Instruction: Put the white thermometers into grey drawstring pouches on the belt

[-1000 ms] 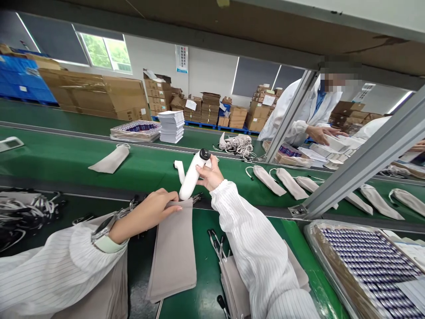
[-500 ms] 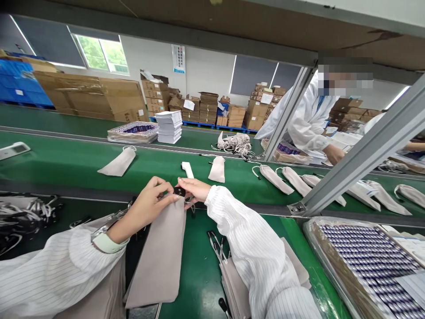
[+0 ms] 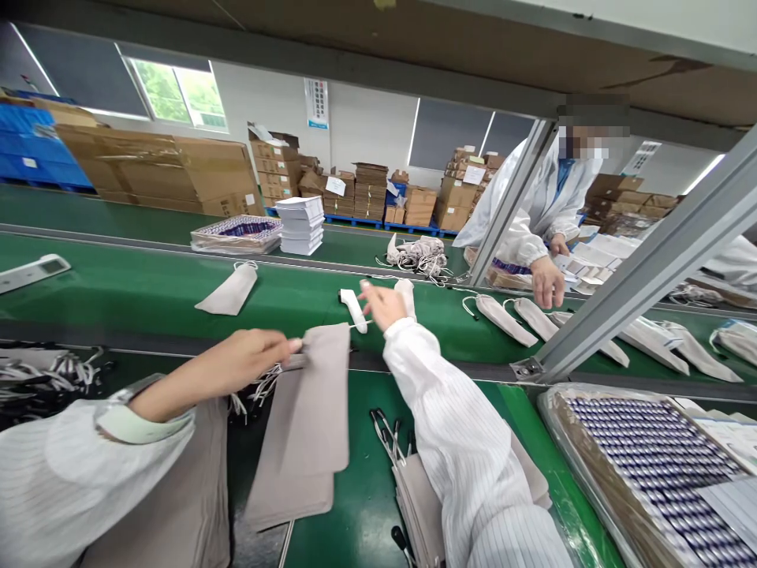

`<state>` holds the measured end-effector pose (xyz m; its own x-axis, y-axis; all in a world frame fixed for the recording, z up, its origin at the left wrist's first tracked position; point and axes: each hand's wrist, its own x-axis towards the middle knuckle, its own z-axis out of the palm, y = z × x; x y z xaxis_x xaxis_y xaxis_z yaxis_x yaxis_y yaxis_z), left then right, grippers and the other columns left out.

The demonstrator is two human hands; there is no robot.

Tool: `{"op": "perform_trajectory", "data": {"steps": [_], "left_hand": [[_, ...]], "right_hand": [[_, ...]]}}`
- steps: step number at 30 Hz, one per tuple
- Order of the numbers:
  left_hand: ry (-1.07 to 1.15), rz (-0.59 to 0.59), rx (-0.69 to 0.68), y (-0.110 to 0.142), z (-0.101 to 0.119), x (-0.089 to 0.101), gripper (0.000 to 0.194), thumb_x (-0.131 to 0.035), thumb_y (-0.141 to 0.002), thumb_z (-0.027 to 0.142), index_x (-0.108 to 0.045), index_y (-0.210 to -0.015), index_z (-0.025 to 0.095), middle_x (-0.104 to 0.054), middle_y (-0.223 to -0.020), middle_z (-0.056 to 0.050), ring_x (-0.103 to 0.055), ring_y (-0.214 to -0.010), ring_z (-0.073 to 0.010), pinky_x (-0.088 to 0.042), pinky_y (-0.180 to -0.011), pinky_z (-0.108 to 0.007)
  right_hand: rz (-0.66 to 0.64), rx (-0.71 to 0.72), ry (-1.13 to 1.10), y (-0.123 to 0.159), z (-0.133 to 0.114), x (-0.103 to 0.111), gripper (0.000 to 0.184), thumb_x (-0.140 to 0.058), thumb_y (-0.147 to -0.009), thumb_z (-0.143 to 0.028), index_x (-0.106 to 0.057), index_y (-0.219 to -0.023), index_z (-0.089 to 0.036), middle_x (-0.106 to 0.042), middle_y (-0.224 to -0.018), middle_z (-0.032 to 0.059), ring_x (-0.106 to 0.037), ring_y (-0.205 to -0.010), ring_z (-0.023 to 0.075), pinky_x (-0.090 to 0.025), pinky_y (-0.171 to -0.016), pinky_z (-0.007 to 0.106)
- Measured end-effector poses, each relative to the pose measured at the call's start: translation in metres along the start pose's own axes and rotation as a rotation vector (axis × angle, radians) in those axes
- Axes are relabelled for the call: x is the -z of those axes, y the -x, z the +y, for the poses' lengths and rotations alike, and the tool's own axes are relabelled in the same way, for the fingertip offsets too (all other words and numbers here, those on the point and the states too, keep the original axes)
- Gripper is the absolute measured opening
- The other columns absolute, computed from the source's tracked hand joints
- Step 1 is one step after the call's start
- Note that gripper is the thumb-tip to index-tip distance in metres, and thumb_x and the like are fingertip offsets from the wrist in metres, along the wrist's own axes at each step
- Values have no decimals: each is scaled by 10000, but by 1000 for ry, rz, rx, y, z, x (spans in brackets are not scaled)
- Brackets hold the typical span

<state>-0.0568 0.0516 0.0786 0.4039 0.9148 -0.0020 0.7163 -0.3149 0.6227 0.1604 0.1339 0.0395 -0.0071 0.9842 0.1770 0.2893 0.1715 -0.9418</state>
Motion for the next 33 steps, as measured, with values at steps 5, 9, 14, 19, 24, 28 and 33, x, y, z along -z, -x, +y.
{"op": "perform_trajectory", "data": {"steps": [5, 9, 14, 19, 24, 28, 33], "left_hand": [[560, -185, -63, 14, 22, -3, 365, -356, -820, 462, -502, -674, 161, -256, -482, 57, -202, -387, -57, -155, -368, -182], [668, 94, -138, 9, 21, -9, 274, -383, -832, 392, -547, -847, 173, -387, -596, 34, -337, -473, -61, -268, -425, -165], [328, 162, -254, 2, 11, -11, 250, -409, -824, 381, -563, -865, 188, -531, -775, 2, -496, -715, -128, -391, -624, -216], [-202, 62, -286, -9, -15, -32, 151, -495, -781, 229, -551, -913, 183, -541, -928, -31, -504, -890, -177, -389, -774, -263], [-443, -20, -258, -10, -27, -51, 64, -484, -770, 127, -547, -765, 140, -537, -829, -71, -508, -839, -209, -405, -705, -282], [-564, -24, -278, -10, -29, -51, 183, -382, -770, 21, -526, -750, 133, -547, -810, -83, -522, -789, -203, -406, -679, -286], [-575, -32, -263, -13, -28, -50, 214, -345, -767, -7, -495, -806, 139, -550, -746, -66, -544, -701, -203, -404, -599, -282]], "right_hand": [[-187, -143, -115, -3, 9, 24, 622, -260, -706, -672, -561, -769, -131, -505, -403, 9, -227, -260, 32, -133, -284, 180], [-916, -48, -209, 34, -6, -18, 582, -644, -544, -470, -492, -1033, -194, -582, -677, -24, -395, -409, 35, -328, -399, 168], [-675, 159, -139, 34, -22, -20, 482, -707, -479, -281, -505, -904, -177, -540, -839, 3, -525, -789, 142, -413, -753, 284], [373, -71, 575, -3, -1, 70, 573, -595, -593, -375, -371, -1092, -204, -539, -934, 68, -526, -862, 220, -399, -733, 340], [487, -360, 1083, 1, 45, 97, 548, -537, -650, -406, -402, -1122, -162, -537, -958, 166, -488, -932, 317, -352, -735, 416], [461, -189, 1135, -7, 65, 67, 431, -395, -769, -336, -402, -1159, -153, -477, -1097, 183, -417, -1044, 303, -270, -846, 437], [155, -44, 892, -30, 75, 23, 533, -496, -732, -408, -365, -1202, -193, -550, -977, 130, -484, -954, 267, -319, -827, 396]]}}
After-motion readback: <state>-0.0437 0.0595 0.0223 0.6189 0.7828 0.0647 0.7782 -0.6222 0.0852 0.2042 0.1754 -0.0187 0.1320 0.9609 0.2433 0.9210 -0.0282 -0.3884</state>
